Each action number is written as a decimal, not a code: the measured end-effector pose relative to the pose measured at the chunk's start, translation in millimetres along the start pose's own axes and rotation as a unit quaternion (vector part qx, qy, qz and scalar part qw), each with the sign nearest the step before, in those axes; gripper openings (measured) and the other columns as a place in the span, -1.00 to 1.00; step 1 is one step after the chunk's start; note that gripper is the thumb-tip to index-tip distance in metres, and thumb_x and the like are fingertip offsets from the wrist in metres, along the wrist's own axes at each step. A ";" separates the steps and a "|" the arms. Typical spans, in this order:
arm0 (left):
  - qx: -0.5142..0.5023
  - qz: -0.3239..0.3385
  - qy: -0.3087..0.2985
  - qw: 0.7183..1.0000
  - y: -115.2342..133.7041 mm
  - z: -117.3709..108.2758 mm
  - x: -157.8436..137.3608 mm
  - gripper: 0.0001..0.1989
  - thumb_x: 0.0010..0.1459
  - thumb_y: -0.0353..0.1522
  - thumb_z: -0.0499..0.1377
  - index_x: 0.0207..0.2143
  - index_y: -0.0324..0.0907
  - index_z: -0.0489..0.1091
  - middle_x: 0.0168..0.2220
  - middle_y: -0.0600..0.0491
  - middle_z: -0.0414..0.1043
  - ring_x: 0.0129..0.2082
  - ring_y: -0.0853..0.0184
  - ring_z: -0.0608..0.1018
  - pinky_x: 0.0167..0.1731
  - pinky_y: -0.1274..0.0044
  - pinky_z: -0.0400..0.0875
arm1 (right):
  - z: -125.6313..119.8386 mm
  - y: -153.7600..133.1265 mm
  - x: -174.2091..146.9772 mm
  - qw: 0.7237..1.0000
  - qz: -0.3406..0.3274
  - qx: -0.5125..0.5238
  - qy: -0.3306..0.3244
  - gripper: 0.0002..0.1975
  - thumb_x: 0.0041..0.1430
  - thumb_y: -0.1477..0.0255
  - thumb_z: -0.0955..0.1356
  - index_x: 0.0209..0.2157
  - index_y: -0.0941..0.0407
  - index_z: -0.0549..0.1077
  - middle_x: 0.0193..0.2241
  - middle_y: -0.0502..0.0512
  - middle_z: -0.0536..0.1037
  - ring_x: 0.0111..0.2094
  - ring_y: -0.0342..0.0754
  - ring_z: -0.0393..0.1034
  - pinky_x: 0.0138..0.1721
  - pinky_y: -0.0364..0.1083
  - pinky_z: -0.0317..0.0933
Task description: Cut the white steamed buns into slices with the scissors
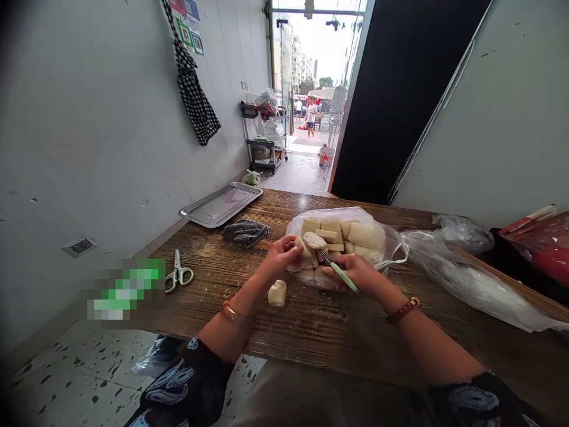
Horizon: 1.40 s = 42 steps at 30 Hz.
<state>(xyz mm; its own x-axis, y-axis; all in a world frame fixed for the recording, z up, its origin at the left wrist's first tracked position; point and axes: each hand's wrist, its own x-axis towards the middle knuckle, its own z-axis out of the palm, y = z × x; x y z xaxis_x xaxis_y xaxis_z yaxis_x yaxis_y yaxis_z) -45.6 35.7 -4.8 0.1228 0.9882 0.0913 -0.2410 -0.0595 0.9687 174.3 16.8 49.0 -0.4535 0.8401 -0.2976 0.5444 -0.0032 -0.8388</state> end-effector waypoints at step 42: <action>0.344 0.170 0.083 0.920 -23.4 -26.2 9.0 -0.53 0.11 -0.46 0.11 0.09 -0.16 0.43 -0.09 -0.07 0.42 -0.24 0.36 0.55 -0.23 0.50 0.48 | 56.9 96.0 -92.7 0.893 -0.042 0.399 0.201 -0.31 0.04 0.00 0.47 0.07 0.17 0.42 -0.57 -0.01 0.51 -0.64 -0.19 0.28 -0.64 -0.19 0.18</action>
<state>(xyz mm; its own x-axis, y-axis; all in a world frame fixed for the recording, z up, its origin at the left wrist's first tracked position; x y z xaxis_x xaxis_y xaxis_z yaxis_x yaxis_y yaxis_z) -64.1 49.6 -32.7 -0.0103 0.9006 0.4345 0.4357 -0.3871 0.8126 228.4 -92.2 -29.9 -0.0910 0.9820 -0.1655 -0.2295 -0.1824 -0.9561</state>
